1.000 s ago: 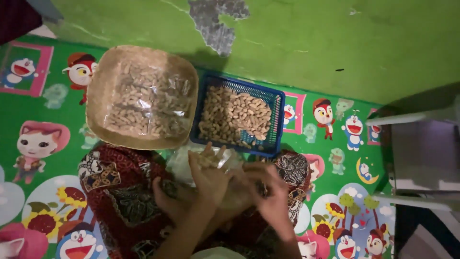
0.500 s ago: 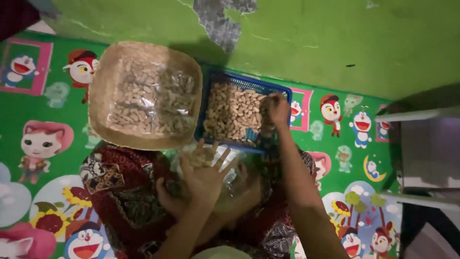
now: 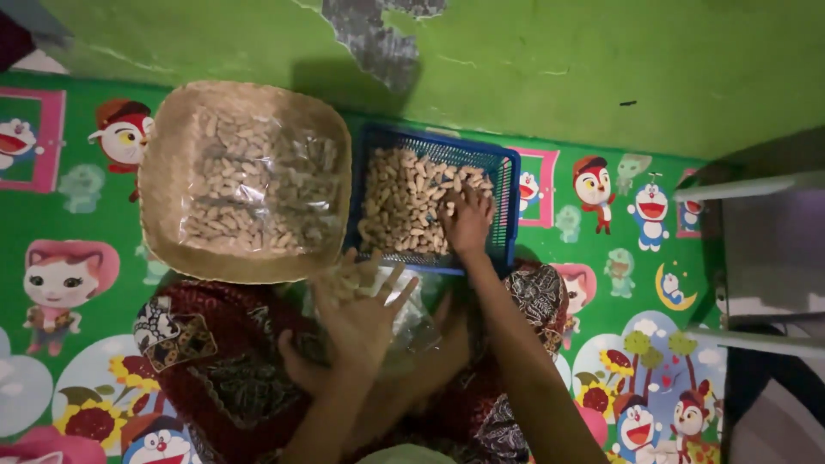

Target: The person takes small items from a blue basket and places them into clear plastic bags, one at a time, then sets the filled bags into a woven basket.

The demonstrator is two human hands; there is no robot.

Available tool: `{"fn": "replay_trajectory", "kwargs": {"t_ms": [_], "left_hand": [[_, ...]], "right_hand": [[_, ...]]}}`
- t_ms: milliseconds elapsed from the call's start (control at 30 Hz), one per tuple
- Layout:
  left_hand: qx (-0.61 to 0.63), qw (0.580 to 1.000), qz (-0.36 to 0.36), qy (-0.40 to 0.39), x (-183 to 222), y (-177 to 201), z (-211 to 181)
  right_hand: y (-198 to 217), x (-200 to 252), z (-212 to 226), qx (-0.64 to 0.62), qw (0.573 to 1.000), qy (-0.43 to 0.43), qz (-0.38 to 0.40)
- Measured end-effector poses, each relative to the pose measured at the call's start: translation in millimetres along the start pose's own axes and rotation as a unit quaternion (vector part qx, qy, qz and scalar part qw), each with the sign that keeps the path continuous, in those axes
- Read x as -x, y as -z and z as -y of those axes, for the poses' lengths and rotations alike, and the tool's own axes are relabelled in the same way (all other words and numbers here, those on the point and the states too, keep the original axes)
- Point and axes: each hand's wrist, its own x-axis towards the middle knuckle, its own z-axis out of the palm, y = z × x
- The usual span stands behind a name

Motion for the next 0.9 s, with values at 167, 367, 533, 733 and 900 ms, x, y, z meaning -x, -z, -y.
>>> {"fn": "replay_trajectory", "kwargs": {"t_ms": [167,367,533,733,900], "left_hand": [[0.013,1.0,0.013,0.016,-11.2,22.5,-3.6],[0.012,1.0,0.012,0.01,-11.1,26.5,1.5],[0.01,1.0,0.012,0.0,-8.4,25.8,5.6],[-0.004,0.997,0.077,0.023,-23.7,54.5,12.3],[-0.015,0.999,0.031,0.013,5.9,32.5,13.1]], "right_hand": [[36.8,4.9,22.6,-0.103,0.995,0.014,0.0],[73.6,19.0,17.5,-0.36,0.93,-0.055,-0.049],[204.4,89.4,73.8,-0.584,0.81,0.041,0.009],[264.8,140.4,115.3,-0.5,0.84,0.197,0.066],[258.3,125.6,91.8,-0.489,0.866,0.109,-0.009]]}}
